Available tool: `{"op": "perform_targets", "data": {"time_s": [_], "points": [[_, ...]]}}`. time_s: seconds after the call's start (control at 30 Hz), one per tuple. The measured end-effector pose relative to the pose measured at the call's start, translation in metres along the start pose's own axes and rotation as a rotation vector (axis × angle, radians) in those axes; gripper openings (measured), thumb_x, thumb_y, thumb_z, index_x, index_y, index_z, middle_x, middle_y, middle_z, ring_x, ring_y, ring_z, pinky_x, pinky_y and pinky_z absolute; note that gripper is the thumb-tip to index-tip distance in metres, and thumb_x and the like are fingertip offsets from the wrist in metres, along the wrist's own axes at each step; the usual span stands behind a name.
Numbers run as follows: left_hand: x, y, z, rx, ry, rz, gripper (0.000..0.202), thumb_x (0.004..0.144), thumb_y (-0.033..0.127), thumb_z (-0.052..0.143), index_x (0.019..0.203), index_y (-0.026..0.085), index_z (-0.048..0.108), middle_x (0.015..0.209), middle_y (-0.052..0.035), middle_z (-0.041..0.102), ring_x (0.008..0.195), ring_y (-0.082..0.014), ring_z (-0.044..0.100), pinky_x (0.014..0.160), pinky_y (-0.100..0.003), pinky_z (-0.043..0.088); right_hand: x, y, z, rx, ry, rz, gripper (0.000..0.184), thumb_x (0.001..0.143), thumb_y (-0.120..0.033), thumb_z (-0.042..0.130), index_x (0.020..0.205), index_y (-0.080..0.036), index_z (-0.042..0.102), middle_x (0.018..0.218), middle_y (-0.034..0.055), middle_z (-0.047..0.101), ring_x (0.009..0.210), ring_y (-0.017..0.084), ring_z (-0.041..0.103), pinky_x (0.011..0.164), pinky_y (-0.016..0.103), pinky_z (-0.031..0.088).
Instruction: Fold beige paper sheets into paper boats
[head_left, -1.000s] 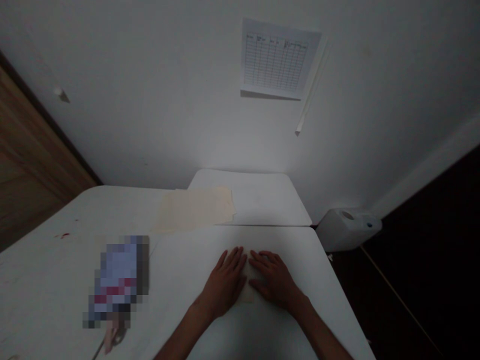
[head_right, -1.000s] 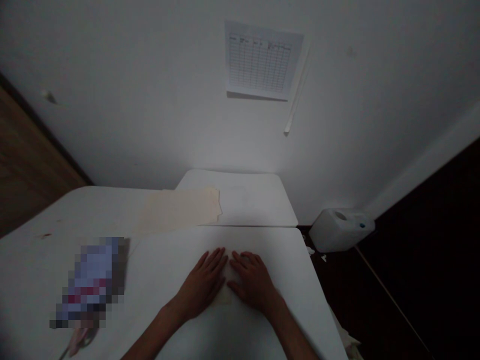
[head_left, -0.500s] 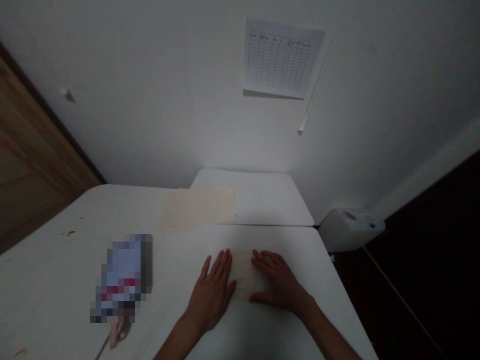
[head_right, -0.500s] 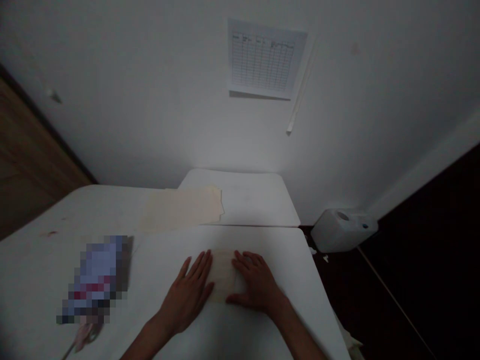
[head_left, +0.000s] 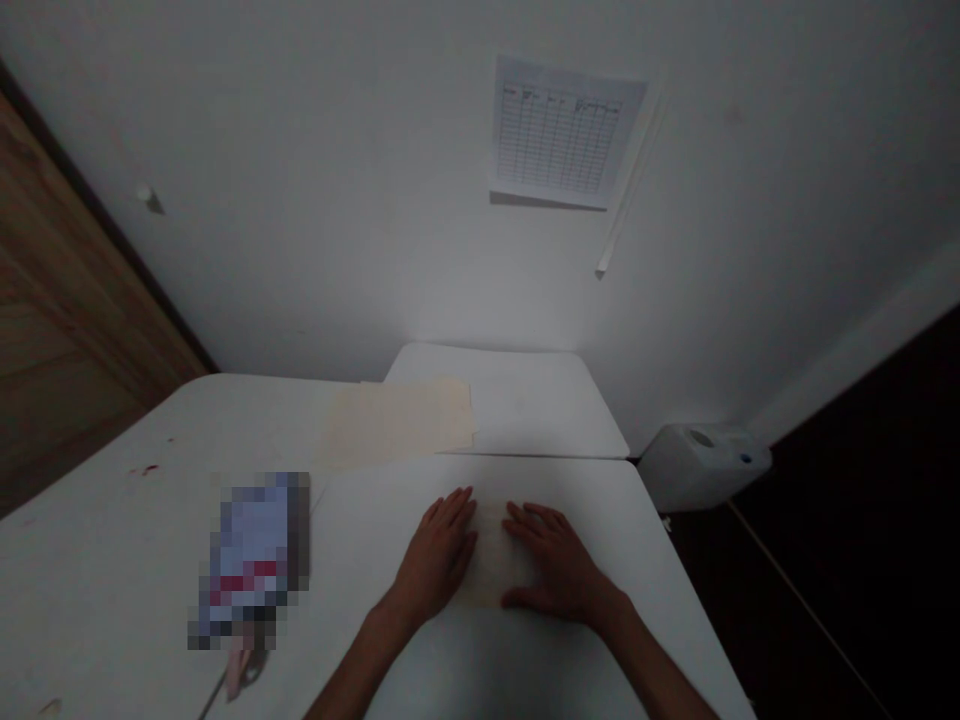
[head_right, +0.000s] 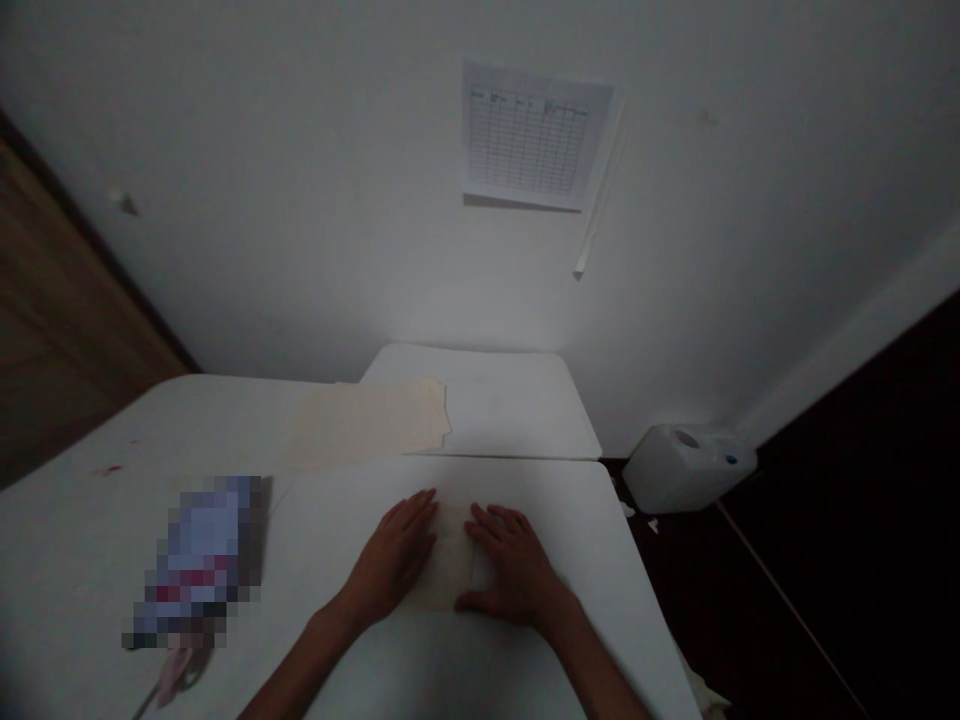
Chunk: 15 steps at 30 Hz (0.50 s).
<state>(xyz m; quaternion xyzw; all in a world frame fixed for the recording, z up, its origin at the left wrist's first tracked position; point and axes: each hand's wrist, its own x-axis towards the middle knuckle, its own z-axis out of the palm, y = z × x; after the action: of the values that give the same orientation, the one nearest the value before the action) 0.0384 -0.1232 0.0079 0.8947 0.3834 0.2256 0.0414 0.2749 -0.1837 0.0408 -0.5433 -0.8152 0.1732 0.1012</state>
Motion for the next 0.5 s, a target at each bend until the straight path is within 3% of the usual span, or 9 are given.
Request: {"op": "perform_targets", "data": {"time_s": [0.13,0.37,0.5], "points": [[0.004,0.005,0.01,-0.015,-0.045,0.067,0.041,0.094,0.026,0.043,0.134,0.019,0.048,0.145,-0.0098,0.045,0.135,-0.0242,0.039,0.11,-0.048,0.034,0.001,0.001,0.002,0.007,-0.021,0.005,0.102,0.064,-0.073,0.068,0.147,-0.024,0.032,0.153,0.0074,0.029,0.14,0.03,0.022,0.114,0.047,0.015],[0.001,0.006,0.015,0.02,-0.05,0.02,0.043,0.092,0.03,0.049,0.133,0.018,0.047,0.146,-0.0124,0.042,0.136,-0.0267,0.037,0.11,-0.049,0.033,0.001,0.004,0.005,-0.002,0.028,-0.002,0.097,0.063,-0.068,0.071,0.143,-0.023,0.04,0.153,0.0079,0.03,0.138,0.03,0.026,0.112,0.047,0.02],[0.0,0.006,0.016,0.018,-0.036,0.005,0.044,0.091,0.031,0.05,0.133,0.018,0.046,0.145,-0.0125,0.044,0.135,-0.0281,0.038,0.109,-0.05,0.033,0.01,0.006,0.004,0.022,0.085,0.022,0.077,0.074,-0.054,0.069,0.14,-0.024,0.043,0.149,0.0072,0.038,0.134,0.027,0.034,0.11,0.045,0.025]]}}
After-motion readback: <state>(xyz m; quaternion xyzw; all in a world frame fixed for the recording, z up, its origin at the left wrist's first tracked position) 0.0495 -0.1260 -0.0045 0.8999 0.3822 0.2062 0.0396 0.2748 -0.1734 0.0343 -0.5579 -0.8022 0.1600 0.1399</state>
